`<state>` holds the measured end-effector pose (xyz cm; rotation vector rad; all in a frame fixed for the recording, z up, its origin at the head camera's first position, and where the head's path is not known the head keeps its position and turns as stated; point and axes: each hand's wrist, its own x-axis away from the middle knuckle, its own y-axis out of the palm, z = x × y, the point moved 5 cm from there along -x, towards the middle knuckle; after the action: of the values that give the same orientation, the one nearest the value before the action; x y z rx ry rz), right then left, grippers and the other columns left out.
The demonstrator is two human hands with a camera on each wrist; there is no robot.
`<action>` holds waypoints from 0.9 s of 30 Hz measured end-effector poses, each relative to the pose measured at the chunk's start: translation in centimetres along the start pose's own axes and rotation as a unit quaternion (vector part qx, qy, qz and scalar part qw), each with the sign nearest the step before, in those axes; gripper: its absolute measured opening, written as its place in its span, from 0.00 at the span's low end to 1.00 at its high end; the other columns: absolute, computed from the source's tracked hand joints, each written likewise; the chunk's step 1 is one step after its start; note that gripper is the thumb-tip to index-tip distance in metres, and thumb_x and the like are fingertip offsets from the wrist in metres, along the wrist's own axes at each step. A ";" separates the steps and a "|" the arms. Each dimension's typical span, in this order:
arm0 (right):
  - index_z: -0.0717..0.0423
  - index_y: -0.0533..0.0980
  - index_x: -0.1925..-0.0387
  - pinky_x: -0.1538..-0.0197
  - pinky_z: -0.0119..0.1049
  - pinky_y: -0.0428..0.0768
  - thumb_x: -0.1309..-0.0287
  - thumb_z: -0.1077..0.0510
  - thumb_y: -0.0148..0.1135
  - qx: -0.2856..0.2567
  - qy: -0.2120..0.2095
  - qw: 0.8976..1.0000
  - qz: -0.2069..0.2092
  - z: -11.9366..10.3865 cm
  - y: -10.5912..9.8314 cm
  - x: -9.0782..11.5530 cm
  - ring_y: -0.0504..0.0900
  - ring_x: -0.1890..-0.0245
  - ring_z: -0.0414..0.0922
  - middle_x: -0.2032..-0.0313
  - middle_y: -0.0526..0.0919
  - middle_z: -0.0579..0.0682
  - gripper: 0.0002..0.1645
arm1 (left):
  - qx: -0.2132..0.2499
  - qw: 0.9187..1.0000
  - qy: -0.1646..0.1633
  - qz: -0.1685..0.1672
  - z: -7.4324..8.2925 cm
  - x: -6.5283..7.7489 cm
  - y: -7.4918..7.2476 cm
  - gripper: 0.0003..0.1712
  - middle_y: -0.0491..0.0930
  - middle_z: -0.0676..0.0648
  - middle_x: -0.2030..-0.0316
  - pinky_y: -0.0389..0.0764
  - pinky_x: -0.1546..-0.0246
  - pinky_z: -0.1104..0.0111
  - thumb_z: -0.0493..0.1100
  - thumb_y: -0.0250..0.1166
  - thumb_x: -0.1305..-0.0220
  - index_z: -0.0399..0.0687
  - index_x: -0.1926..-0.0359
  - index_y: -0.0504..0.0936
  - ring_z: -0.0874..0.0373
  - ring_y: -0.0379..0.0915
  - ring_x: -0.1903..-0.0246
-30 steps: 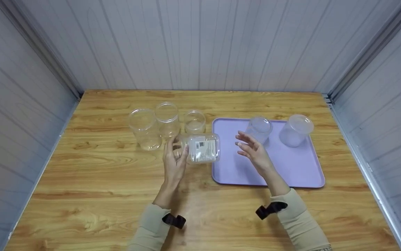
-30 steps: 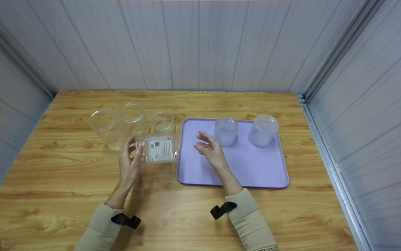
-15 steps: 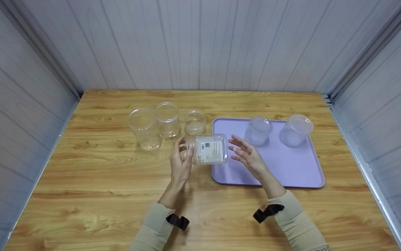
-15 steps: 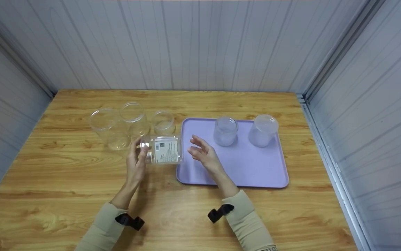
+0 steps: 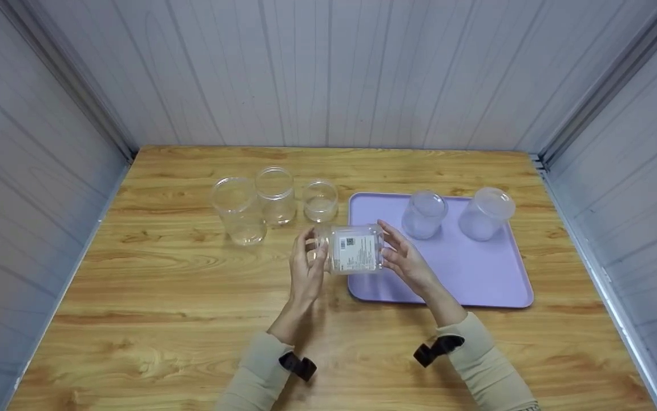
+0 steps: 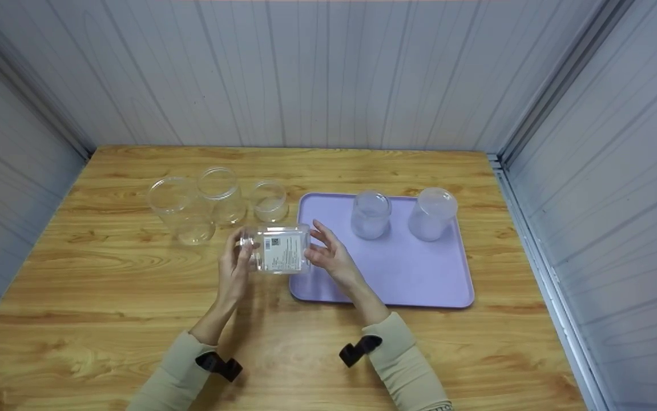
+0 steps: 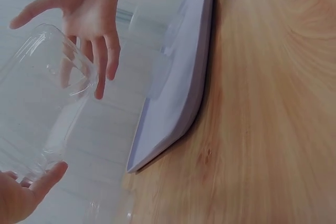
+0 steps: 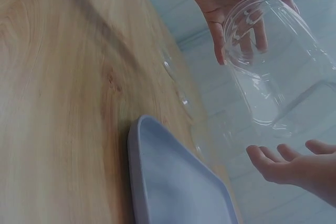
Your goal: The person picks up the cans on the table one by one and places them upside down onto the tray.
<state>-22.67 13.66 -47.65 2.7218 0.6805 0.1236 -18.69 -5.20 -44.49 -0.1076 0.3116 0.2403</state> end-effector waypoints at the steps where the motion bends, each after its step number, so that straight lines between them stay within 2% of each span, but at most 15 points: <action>1: 0.58 0.42 0.33 0.55 0.36 0.72 0.56 0.46 0.66 0.000 0.001 1.000 -0.004 0.0 0.0 0.0 0.66 0.49 0.47 0.37 0.48 0.62 0.58 | 0.001 1.000 0.000 -0.003 0.0 0.1 0.1 0.26 0.68 0.33 0.56 0.77 0.66 0.60 0.38 0.52 0.43 0.27 0.45 0.63 0.41 0.68 0.59; 7: 0.55 0.39 0.32 0.48 0.40 0.70 0.53 0.49 0.65 -0.012 0.002 0.999 -0.033 0.0 0.2 0.2 0.64 0.44 0.48 0.35 0.44 0.61 0.57 | 0.005 1.000 0.008 -0.014 0.2 0.3 0.7 0.25 0.68 0.32 0.56 0.78 0.66 0.59 0.37 0.51 0.43 0.26 0.46 0.62 0.40 0.68 0.59; 11: 0.54 0.38 0.32 0.47 0.43 0.69 0.53 0.51 0.65 -0.021 0.004 0.999 -0.038 -0.2 0.4 0.2 0.62 0.43 0.50 0.35 0.43 0.61 0.57 | 0.001 1.000 0.011 -0.014 0.4 0.4 0.9 0.26 0.68 0.32 0.56 0.77 0.66 0.59 0.38 0.50 0.43 0.25 0.46 0.62 0.40 0.68 0.59; 15: 0.54 0.38 0.32 0.48 0.42 0.71 0.54 0.54 0.66 -0.034 0.005 0.999 -0.032 -0.3 0.5 0.2 0.66 0.46 0.48 0.35 0.43 0.61 0.58 | 0.012 1.000 0.009 -0.014 0.4 0.4 1.1 0.26 0.68 0.31 0.56 0.77 0.66 0.58 0.38 0.50 0.43 0.25 0.46 0.62 0.40 0.68 0.59; 19: 0.54 0.39 0.32 0.50 0.42 0.72 0.52 0.59 0.64 -0.033 0.005 0.999 -0.017 -0.3 0.5 0.2 0.69 0.49 0.47 0.35 0.44 0.60 0.55 | 0.016 1.000 0.010 -0.016 0.5 0.4 1.2 0.26 0.68 0.32 0.57 0.77 0.66 0.57 0.38 0.50 0.43 0.25 0.46 0.62 0.40 0.68 0.60; 27: 0.53 0.44 0.33 0.54 0.40 0.75 0.50 0.66 0.57 0.009 0.007 1.000 0.023 -0.6 0.3 0.1 0.72 0.54 0.45 0.40 0.55 0.58 0.47 | 0.033 0.999 0.004 -0.034 0.6 0.3 1.3 0.24 0.67 0.31 0.55 0.74 0.61 0.56 0.35 0.48 0.41 0.25 0.45 0.61 0.40 0.68 0.60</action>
<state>-22.53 13.62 -46.96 2.7582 0.6249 0.1493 -18.57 -3.78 -44.15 -0.0532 0.3224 0.1627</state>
